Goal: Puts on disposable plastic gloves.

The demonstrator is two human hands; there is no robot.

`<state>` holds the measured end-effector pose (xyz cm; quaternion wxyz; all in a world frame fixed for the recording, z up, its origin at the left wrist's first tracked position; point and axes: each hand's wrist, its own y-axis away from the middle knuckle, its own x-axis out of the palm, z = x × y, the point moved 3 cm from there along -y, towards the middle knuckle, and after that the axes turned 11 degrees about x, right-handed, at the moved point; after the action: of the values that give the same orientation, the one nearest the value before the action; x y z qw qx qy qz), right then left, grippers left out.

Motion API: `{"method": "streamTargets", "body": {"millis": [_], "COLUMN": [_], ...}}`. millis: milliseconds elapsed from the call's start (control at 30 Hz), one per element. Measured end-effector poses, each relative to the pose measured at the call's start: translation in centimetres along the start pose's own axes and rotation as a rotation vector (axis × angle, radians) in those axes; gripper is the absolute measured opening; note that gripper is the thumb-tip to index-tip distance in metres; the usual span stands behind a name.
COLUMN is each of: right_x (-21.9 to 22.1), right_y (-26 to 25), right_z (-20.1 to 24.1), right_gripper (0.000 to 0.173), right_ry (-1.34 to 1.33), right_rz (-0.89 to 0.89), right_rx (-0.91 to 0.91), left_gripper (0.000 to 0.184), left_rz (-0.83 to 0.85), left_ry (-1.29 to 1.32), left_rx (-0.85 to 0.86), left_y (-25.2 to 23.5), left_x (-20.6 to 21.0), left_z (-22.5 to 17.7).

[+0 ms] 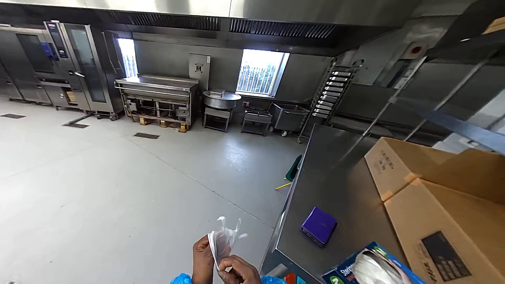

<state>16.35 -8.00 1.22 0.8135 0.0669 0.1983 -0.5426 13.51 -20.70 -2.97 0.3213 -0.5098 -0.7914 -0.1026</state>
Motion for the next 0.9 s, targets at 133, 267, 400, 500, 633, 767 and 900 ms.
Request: {"method": "streamTargets", "body": {"millis": [133,267,400,500,633,767,900], "right_x": [-0.5,-0.9,-1.1,-1.5,-2.2,-2.1,-1.8], "right_y": [0.0,0.0,-0.4,-0.9,-1.3,-2.0,-2.4], "right_z": [0.0,0.0,-0.1,-0.1,0.8,1.1,1.1], "right_gripper": [0.013,0.013,0.013,0.013,0.012,0.012,0.011], "right_ry": [-0.009,-0.005,0.011,-0.116,-0.225,-0.205,-0.214], "right_rz": [-0.035,-0.073,-0.115,-0.086,-0.056,-0.085,-0.063], "right_rx": [0.031,0.008,0.022,0.070,0.030,-0.053,-0.024], "left_gripper": [0.035,0.035,0.033,0.028,0.035,0.027,0.027], "left_rz": [0.005,0.080,0.254,0.290,0.342,0.355,0.222], "left_ry": [0.163,0.252,0.021,-0.001,0.202,0.361,0.453], "left_rx": [-0.295,-0.409,-0.272,-0.231,-0.340,-0.419,-0.335], "left_y": [1.0,0.8,-1.4,-2.3,-2.4,-3.6,-4.2], "left_x": [1.4,2.0,2.3,3.4,5.4,5.9,5.9], "left_z": [-1.3,-2.1,-2.2,-2.2,-3.9,-4.7,-4.2]}}
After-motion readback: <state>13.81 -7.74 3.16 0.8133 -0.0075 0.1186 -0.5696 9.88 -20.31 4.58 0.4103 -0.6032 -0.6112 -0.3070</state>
